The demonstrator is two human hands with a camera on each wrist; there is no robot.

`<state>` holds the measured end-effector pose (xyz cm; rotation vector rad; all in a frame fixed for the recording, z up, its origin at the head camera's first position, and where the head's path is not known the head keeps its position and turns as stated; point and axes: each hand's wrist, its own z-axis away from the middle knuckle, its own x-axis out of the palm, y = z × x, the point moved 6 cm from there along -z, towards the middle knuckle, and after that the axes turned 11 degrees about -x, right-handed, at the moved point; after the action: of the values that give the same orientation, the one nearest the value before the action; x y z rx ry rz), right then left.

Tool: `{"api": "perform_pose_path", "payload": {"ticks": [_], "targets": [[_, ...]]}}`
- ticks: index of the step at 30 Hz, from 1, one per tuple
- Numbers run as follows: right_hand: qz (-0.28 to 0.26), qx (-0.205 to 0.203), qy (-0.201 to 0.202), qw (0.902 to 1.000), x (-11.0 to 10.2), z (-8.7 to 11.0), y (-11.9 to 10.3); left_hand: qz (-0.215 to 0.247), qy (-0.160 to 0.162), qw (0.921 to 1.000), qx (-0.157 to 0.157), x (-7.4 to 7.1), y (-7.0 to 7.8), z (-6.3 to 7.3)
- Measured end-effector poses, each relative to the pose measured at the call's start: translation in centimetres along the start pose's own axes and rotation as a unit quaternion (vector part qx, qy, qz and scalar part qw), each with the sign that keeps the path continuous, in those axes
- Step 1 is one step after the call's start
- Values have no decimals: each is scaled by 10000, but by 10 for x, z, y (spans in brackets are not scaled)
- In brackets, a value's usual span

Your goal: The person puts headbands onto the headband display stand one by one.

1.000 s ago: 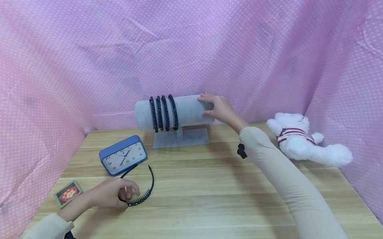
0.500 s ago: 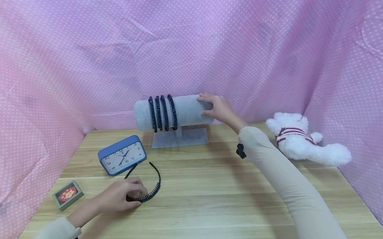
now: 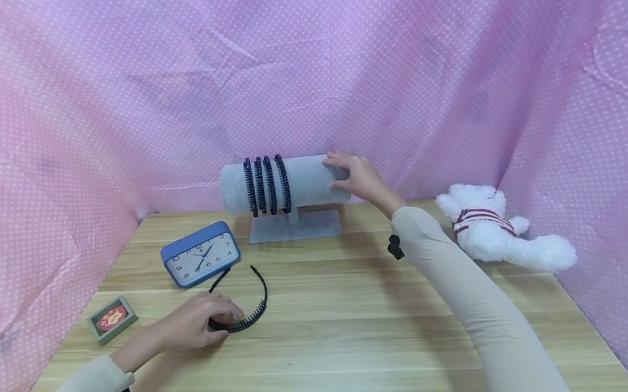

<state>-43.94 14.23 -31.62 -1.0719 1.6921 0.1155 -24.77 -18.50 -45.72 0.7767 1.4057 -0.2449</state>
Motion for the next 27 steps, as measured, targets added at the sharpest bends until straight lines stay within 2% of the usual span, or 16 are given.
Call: {"api": "perform_pose_path", "payload": {"ticks": [6, 10, 13, 21, 27], "targets": [[-33, 11, -39, 10000, 0, 0, 0, 264, -207, 9994, -85, 3, 3, -9], [-25, 12, -46, 10000, 0, 0, 0, 406, -317, 9982, -293, 3, 8, -13], [-24, 5, -28, 10000, 0, 0, 0, 490, -292, 9977, -369, 0, 12, -17], [-23, -1, -33, 10000, 0, 1, -1, 518, 13, 9985, -200, -18, 27, -32], [-29, 13, -37, 10000, 0, 2, -1, 626, 225, 9969, -419, -40, 33, -44]]}}
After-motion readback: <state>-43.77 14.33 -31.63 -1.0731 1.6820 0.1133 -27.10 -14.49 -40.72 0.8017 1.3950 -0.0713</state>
